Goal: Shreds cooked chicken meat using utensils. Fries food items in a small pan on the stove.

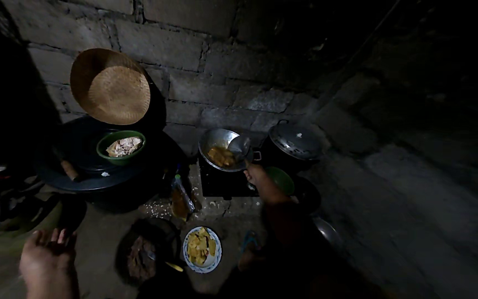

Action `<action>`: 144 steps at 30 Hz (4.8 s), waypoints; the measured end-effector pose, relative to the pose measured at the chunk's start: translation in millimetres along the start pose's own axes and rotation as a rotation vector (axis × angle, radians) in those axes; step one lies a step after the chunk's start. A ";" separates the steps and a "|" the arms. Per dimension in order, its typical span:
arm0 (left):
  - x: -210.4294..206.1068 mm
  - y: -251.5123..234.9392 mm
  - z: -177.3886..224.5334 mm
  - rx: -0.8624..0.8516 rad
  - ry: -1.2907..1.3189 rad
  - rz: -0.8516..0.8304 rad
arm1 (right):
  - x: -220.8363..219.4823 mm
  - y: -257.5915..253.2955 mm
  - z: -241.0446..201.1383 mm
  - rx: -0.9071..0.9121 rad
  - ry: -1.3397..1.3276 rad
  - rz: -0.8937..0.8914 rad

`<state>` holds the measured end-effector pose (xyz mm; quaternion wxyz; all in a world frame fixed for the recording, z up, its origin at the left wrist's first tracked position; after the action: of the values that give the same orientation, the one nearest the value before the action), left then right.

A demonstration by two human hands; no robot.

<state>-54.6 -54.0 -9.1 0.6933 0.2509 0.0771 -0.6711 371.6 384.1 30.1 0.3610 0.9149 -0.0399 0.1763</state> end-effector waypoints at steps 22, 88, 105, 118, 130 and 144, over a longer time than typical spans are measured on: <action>-11.3 1.7 -6.6 0.007 -0.016 -0.029 | -30.5 16.4 24.9 -0.248 -0.772 -0.335; -19.7 5.9 -12.7 0.026 -0.013 -0.041 | -26.4 22.9 -4.3 -0.120 -0.701 -0.414; -24.7 3.2 -19.0 0.039 -0.034 -0.048 | -51.2 2.3 5.2 -0.131 -0.488 -0.260; -27.0 10.0 -15.6 0.033 -0.019 -0.073 | -46.7 4.7 14.0 -0.116 -0.344 -0.295; -24.2 5.1 -18.5 0.037 -0.024 -0.063 | -41.0 15.3 20.3 -0.263 -0.750 -0.504; -23.1 3.6 -21.5 0.029 -0.027 -0.085 | -57.3 13.0 30.5 -0.257 -0.949 -0.620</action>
<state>-48.2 -23.8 -16.5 0.6616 0.2483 0.0689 -0.7042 324.3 350.8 -2.3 0.4468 0.8115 0.0515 -0.3732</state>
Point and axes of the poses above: each hand's wrist, its own y-axis away from the middle knuckle, its own x-axis out of the back of the hand, z = x × y, the point moved 6 cm from there along -y, towards the middle knuckle, and after that the axes turned 15 degrees about -x, right-handed, at the moved point
